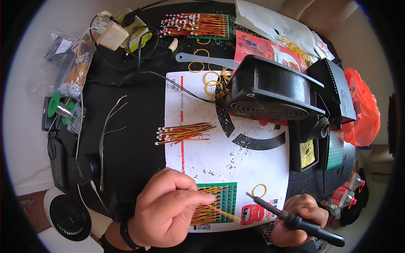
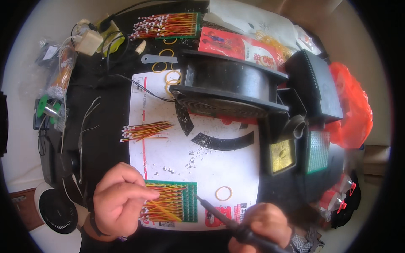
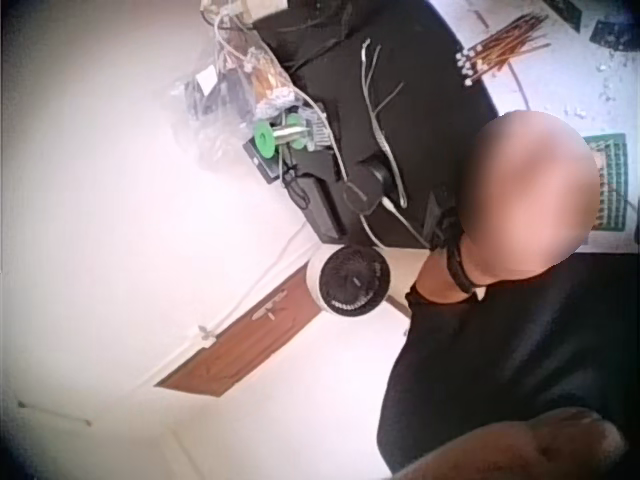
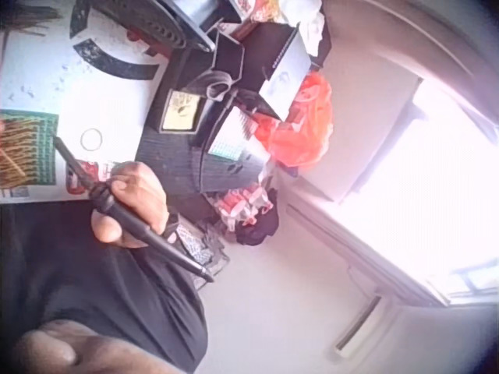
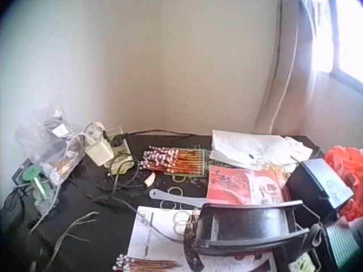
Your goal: Soldering wires onto a printed circuit board.
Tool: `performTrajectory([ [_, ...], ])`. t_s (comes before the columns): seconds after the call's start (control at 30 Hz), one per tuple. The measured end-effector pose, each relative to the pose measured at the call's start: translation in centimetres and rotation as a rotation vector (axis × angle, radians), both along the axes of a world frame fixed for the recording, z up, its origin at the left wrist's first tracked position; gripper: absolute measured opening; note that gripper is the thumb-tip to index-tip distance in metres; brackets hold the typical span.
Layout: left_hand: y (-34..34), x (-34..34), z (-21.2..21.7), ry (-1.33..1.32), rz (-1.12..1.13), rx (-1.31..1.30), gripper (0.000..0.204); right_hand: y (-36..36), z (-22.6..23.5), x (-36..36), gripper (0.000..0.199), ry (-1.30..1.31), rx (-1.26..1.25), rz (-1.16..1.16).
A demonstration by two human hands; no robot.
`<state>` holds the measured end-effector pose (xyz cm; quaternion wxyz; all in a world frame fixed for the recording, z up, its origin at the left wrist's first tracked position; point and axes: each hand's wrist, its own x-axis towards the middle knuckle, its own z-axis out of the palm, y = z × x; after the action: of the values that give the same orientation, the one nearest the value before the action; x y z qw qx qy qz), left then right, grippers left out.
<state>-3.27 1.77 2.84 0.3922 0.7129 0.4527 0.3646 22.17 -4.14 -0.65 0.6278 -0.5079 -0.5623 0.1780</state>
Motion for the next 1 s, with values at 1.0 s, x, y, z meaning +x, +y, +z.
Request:
performTrajectory([
  [1.0,-2.0,2.4,-2.4,0.310,-0.069,0.318,0.026,1.2,-1.6,-1.1,0.030,-0.160,-0.018,0.116],
])
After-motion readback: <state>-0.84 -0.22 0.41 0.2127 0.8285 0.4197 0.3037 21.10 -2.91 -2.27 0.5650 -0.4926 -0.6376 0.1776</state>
